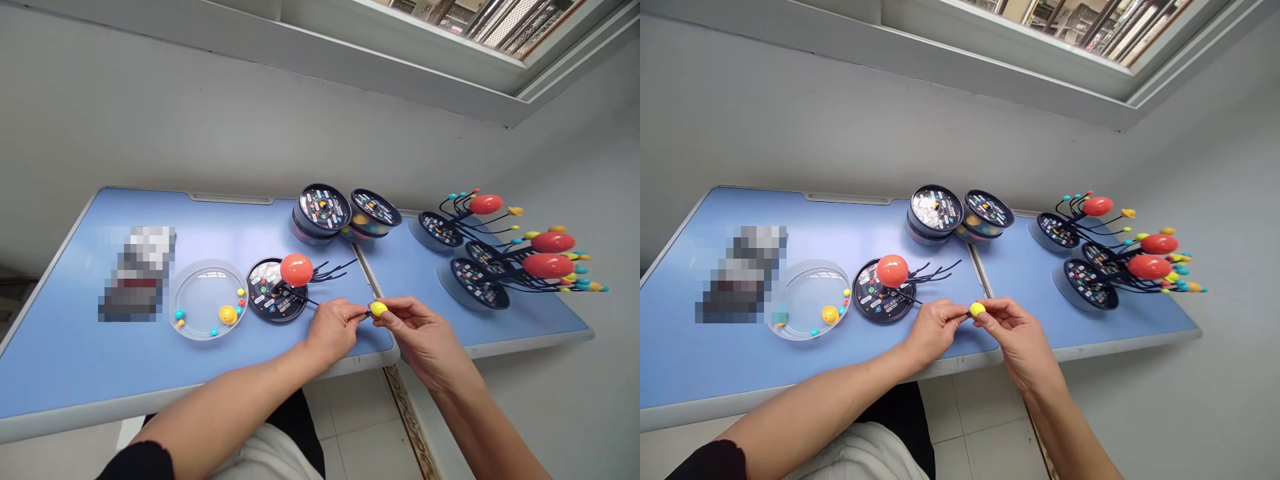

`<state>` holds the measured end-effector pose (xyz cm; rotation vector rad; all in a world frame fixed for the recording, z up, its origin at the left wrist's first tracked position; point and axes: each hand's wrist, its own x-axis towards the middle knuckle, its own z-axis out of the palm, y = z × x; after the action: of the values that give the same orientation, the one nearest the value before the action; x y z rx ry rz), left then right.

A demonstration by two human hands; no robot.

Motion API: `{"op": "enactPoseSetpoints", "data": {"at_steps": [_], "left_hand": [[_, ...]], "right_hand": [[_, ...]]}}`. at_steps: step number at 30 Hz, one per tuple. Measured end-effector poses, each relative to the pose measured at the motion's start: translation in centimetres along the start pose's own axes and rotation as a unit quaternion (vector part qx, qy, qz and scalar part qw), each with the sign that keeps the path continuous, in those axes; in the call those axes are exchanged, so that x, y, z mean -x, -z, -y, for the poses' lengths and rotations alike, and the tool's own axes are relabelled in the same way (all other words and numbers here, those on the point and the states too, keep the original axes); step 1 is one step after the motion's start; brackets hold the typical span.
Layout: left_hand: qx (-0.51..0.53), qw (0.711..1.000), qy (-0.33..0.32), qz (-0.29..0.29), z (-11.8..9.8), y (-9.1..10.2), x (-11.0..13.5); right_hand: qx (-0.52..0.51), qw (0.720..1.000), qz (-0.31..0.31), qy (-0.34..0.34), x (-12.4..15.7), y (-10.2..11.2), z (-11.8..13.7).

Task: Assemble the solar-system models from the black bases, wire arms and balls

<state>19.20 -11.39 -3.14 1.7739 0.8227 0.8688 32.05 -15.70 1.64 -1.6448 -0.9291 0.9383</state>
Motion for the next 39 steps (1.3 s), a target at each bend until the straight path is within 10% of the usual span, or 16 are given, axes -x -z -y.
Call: {"op": "enactPoseSetpoints", "data": {"at_steps": [20,30,34,39], "left_hand": [[0.027,0.999,0.006,-0.043,0.1,0.0,0.0],[0.056,0.994,0.058,-0.076,-0.3,0.3,0.0],[0.058,0.983,0.127,-0.117,-1.0,0.6,0.6],[0.02,0.988,0.109,-0.11,-2.3,2.2,4.2]], "right_hand": [[0.185,0.975,0.061,0.108,0.2,-0.7,1.7],[0.238,0.958,-0.039,0.156,1.7,-1.2,2.1],[0.3,0.92,-0.096,0.231,4.3,-2.1,2.8],[0.279,0.847,0.059,0.449,5.7,-4.9,2.9]]}}
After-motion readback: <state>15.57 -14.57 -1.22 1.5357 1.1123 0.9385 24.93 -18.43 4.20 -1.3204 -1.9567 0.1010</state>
